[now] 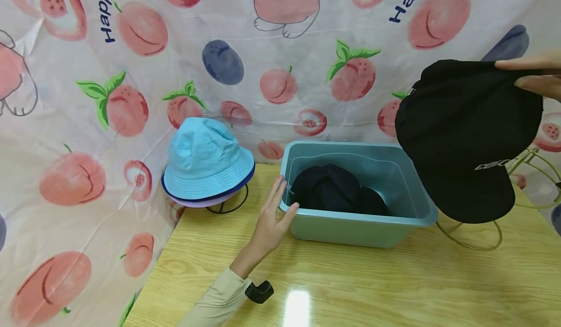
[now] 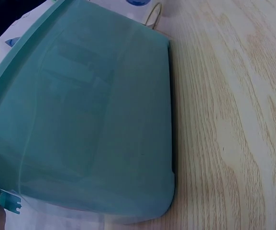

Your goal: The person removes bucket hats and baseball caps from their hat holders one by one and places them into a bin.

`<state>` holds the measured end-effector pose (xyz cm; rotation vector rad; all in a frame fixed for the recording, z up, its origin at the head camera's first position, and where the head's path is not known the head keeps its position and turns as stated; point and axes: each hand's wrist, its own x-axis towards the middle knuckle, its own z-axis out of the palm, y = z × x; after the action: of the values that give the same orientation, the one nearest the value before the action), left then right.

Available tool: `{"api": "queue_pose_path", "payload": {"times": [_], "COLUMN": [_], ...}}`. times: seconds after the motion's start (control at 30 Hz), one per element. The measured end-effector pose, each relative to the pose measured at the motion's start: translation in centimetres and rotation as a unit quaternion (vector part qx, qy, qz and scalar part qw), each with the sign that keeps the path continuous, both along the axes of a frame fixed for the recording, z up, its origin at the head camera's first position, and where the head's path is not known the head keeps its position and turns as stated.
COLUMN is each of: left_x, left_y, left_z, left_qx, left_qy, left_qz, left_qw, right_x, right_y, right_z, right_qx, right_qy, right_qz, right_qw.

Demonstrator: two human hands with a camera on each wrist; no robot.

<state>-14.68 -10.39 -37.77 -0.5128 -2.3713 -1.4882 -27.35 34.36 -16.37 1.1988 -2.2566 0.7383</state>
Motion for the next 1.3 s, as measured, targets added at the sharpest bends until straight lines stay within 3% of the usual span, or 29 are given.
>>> {"api": "queue_pose_path", "payload": {"times": [0.07, 0.3, 0.7, 0.9, 1.2, 1.3], "left_x": [0.0, -0.1, -0.2, -0.1, -0.1, -0.2], "left_y": [0.0, 0.0, 0.0, -0.1, 0.0, 0.1], "left_z": [0.0, 0.1, -0.1, 0.1, 0.0, 0.0], "left_qx": [0.000, -0.001, -0.005, -0.003, -0.002, -0.003], "left_qy": [0.000, 0.003, 0.011, 0.002, 0.002, 0.002], "left_qz": [0.001, -0.001, -0.001, -0.002, 0.000, 0.002], "left_qw": [1.0000, 1.0000, 0.9999, 1.0000, 1.0000, 1.0000], "right_x": [0.5, 1.4, 2.3, 2.9, 3.1, 2.8], "right_y": [-1.1, -3.4, -6.1, -7.7, -8.9, -9.4], "right_z": [0.1, 0.4, 1.2, 1.7, 1.6, 1.3], "right_qx": [-0.010, -0.039, -0.024, -0.007, 0.005, -0.001], "right_qy": [0.015, 0.002, -0.033, -0.023, -0.023, -0.013], "right_qz": [-0.017, -0.053, -0.071, -0.072, -0.128, -0.098], "right_qw": [1.000, 0.998, 0.997, 0.997, 0.991, 0.995]}}
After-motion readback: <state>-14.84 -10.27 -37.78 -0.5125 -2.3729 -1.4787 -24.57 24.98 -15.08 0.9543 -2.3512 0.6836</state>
